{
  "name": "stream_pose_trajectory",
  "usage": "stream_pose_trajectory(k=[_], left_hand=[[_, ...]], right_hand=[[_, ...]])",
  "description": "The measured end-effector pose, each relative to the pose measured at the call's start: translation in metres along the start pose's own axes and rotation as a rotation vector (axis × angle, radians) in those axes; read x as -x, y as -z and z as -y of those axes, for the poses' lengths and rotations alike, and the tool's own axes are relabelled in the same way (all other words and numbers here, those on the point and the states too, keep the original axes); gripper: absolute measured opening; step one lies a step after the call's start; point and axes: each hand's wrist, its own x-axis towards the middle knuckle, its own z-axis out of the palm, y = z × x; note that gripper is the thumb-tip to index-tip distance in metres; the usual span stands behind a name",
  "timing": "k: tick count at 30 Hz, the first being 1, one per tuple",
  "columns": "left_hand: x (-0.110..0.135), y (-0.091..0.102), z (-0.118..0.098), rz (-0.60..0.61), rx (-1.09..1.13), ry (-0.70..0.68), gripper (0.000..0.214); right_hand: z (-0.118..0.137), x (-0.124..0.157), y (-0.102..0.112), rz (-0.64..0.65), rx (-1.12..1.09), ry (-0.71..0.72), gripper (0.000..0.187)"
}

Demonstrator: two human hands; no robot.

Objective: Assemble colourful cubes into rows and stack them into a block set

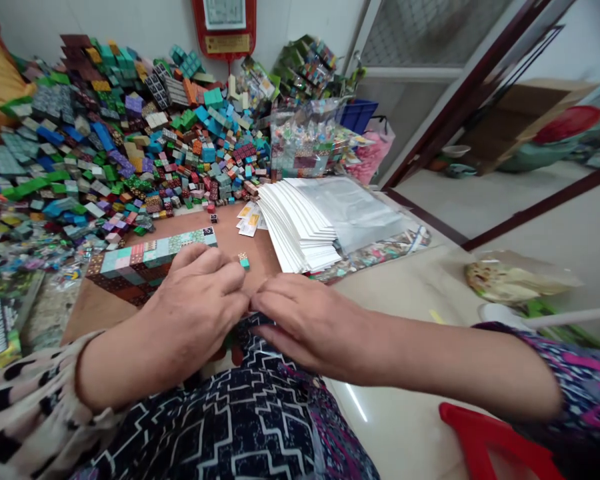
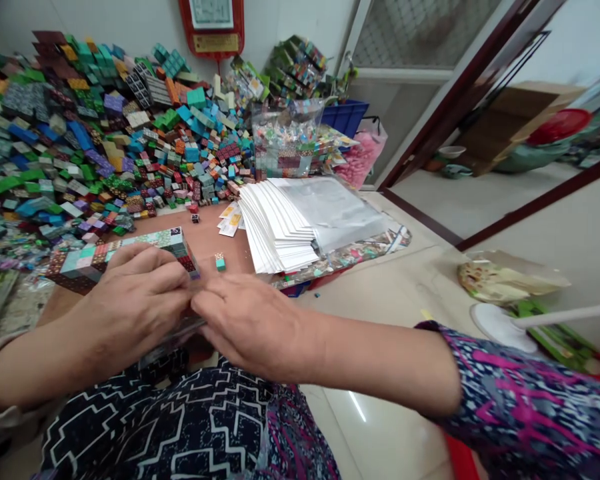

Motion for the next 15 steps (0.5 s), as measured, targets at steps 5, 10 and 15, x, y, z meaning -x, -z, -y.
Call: stream_pose_trajectory(k=[5, 10, 15], left_hand=[[0.004, 0.003, -0.001, -0.018, -0.195, -0.153, 0.027], [0.006, 0.005, -0.007, -0.040, -0.174, -0.118, 0.029], [0.014, 0.011, -0.008, -0.021, -0.113, -0.102, 0.029]], right_hand=[[-0.004, 0.003, -0.005, -0.072, 0.020, -0.077, 0.015], [-0.001, 0.002, -0.007, 0.019, 0.043, -0.020, 0.021], [0.003, -0.006, -0.006, 0.417, -0.096, -0.283, 0.013]])
